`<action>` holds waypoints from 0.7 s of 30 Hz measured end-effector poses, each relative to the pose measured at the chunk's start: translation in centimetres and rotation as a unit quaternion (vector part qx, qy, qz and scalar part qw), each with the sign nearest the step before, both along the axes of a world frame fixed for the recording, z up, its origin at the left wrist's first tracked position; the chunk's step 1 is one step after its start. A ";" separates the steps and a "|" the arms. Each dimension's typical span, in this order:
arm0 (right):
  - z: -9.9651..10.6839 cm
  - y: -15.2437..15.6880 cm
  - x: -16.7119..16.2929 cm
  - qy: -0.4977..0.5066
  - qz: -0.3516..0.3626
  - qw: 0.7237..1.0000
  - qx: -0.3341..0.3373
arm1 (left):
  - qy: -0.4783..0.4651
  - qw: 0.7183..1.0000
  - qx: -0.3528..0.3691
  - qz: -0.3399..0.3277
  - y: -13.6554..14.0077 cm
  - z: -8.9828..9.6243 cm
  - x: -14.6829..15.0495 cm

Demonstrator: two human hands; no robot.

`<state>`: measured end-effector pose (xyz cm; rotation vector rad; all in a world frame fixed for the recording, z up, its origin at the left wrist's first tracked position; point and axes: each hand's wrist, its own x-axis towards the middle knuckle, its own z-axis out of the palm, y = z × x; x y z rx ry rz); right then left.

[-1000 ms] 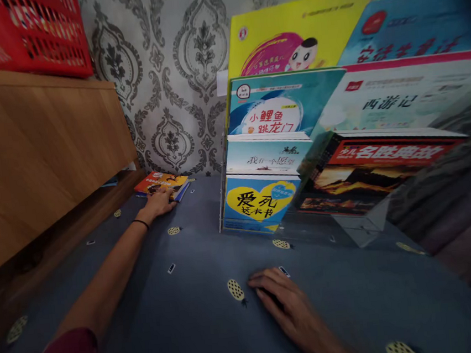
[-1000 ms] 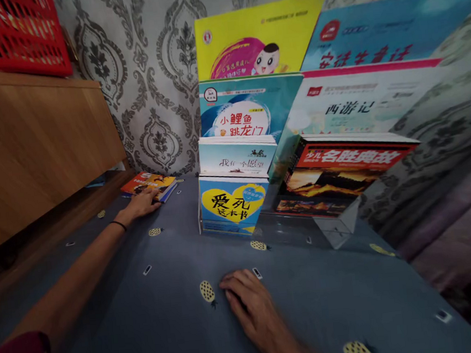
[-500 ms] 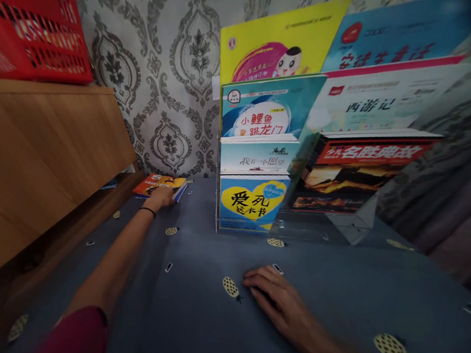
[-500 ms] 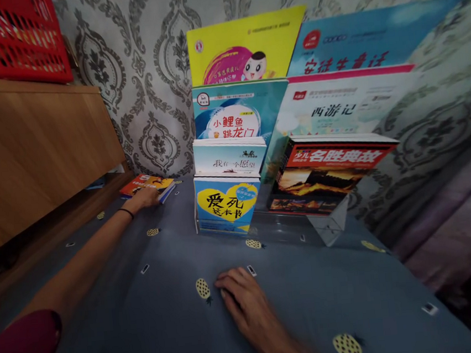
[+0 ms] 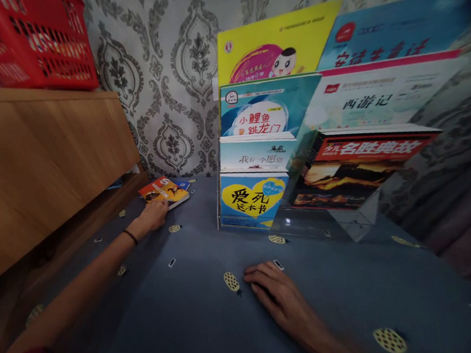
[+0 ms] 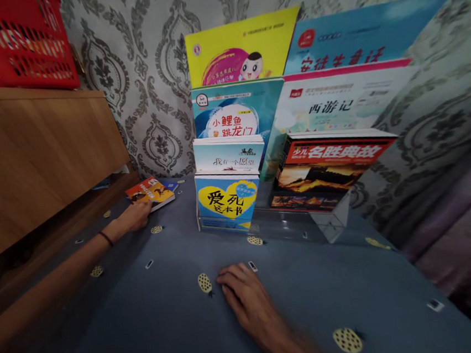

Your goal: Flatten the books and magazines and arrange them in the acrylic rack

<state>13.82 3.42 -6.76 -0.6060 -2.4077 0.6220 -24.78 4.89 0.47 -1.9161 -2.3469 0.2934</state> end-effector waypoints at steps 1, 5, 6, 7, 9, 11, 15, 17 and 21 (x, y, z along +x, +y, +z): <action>0.0 0.0 0.0 0.000 0.000 1.000 0.002 | 0.000 1.000 -0.001 -0.006 -1.5 0.0 0.2; -0.1 0.1 0.0 -0.005 0.005 1.000 0.004 | -0.008 0.999 -0.010 -0.044 -7.9 -0.6 1.0; -0.2 0.2 0.0 -0.004 0.005 1.000 0.005 | -0.019 0.998 -0.002 -0.065 -9.4 -0.8 1.2; -0.2 0.2 0.0 -0.002 0.006 1.000 0.007 | -0.035 0.996 0.007 -0.082 -10.7 -1.0 1.3; -0.3 0.3 0.0 -0.002 0.007 1.000 0.010 | -0.060 0.993 0.021 -0.097 -12.8 -1.3 1.1; -0.3 0.4 0.0 -0.002 0.007 1.000 0.009 | -0.094 0.992 0.024 -0.085 -13.6 -1.6 0.3; 0.1 0.2 -0.1 -0.008 0.008 1.000 0.003 | -0.195 0.977 0.069 -0.047 -11.2 -2.3 -2.9; 0.3 0.1 -0.1 -0.017 0.008 1.000 0.002 | -0.214 0.970 0.116 0.029 -8.4 -2.8 -4.7; 0.4 0.0 -0.2 -0.019 0.002 1.000 0.006 | -0.202 0.958 0.168 0.117 -3.2 -3.9 -7.3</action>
